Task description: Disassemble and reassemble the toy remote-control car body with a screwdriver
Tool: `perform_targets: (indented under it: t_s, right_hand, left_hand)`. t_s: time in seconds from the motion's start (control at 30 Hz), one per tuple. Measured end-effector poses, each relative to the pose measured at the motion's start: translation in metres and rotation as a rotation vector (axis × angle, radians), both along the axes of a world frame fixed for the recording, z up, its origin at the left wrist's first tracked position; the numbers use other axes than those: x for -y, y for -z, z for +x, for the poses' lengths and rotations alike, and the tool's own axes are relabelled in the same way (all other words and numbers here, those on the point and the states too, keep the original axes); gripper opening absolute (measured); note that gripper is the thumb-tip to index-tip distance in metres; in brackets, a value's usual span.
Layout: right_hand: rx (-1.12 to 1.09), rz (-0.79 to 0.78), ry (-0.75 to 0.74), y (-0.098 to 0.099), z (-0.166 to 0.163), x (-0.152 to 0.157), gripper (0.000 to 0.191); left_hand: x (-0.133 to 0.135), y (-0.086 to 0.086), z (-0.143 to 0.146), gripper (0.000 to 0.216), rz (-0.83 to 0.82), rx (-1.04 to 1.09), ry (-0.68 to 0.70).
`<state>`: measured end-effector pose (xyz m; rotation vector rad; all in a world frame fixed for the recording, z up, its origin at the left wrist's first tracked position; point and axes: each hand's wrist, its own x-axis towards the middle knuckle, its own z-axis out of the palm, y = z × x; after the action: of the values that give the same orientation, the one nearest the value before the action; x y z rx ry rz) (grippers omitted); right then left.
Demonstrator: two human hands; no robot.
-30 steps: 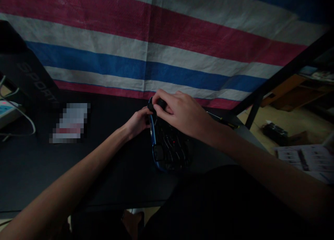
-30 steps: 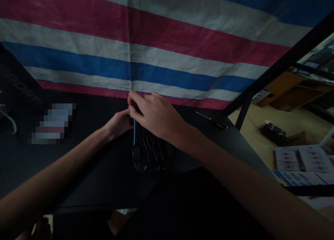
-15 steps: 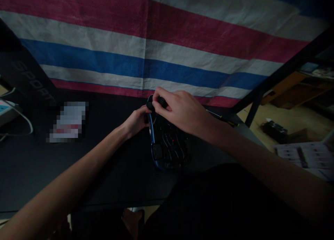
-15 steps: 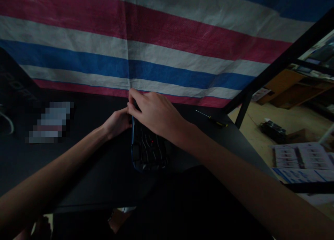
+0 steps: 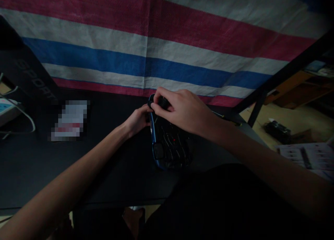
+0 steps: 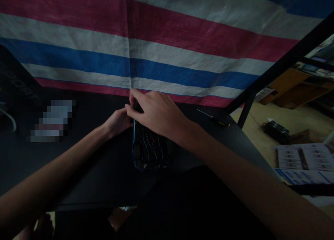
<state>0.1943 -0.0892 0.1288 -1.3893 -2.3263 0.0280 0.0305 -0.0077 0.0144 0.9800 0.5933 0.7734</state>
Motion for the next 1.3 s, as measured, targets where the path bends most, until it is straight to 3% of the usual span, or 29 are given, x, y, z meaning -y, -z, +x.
perform_targets:
  t_s: [0.13,0.37,0.53,0.67,1.2,1.3]
  right_hand:
    - [-0.019,0.04,-0.047,-0.0007,-0.0002,-0.0002,0.019]
    - [0.025,-0.009,0.028,-0.0026,-0.0012,0.003,0.012]
    - [0.007,0.013,0.001,-0.0015,-0.0009,0.0026,0.027]
    - [0.091,0.036,0.078,-0.0033,-0.002,0.0033,0.019]
    - [0.033,0.0,0.067,-0.0057,-0.0045,0.0055,0.026]
    - [0.041,0.009,0.093,-0.006,-0.0043,0.0056,0.019]
  left_hand:
    - [-0.0014,0.0015,-0.0001,0.025,0.008,0.01,0.018]
    - [-0.0024,0.0031,0.0003,0.022,0.005,0.006,-0.004]
    - [-0.0016,0.0022,-0.0004,0.021,0.005,0.016,0.015]
    - [-0.0036,0.005,0.0003,0.027,0.006,-0.002,0.014]
    - [-0.0012,0.0022,-0.0011,0.022,0.024,-0.004,0.032]
    - [-0.0021,0.003,-0.0006,0.022,0.015,-0.01,0.023]
